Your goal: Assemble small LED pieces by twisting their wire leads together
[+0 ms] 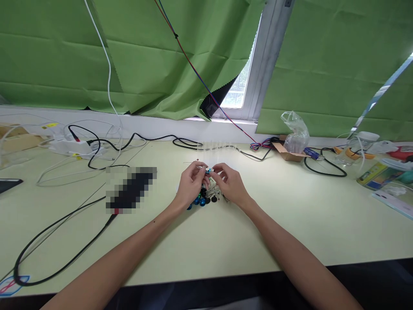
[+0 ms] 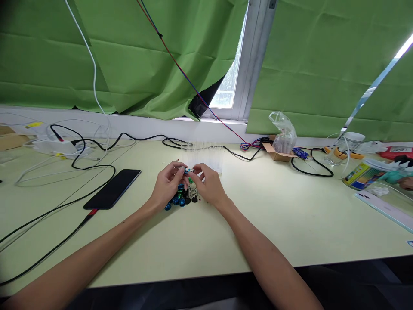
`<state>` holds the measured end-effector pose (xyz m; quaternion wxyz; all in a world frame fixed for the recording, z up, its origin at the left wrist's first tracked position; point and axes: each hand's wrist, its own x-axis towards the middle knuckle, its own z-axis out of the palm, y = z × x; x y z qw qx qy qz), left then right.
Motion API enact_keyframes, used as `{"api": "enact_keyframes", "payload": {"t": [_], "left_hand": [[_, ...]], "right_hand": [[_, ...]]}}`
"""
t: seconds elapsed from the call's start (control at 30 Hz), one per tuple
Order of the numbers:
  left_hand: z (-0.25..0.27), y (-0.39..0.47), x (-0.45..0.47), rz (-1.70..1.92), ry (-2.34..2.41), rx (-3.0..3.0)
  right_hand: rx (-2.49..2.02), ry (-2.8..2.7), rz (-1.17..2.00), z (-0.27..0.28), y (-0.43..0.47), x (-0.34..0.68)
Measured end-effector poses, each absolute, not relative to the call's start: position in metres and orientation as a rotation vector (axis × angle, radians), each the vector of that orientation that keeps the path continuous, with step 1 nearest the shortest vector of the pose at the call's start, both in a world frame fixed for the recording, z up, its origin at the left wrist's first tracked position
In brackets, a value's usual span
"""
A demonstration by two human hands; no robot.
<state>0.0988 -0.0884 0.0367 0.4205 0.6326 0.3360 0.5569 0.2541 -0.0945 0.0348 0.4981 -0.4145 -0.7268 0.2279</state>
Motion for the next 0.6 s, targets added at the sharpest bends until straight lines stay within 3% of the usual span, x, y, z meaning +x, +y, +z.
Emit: {"api": "enact_keyframes", "payload": {"t": [0.6], "left_hand": [[0.0376,-0.0897,0.0995,1.398,0.849,1.586]], "right_hand": [[-0.963,-1.74,0.531,0.0355,-0.0963,0.2537]]}}
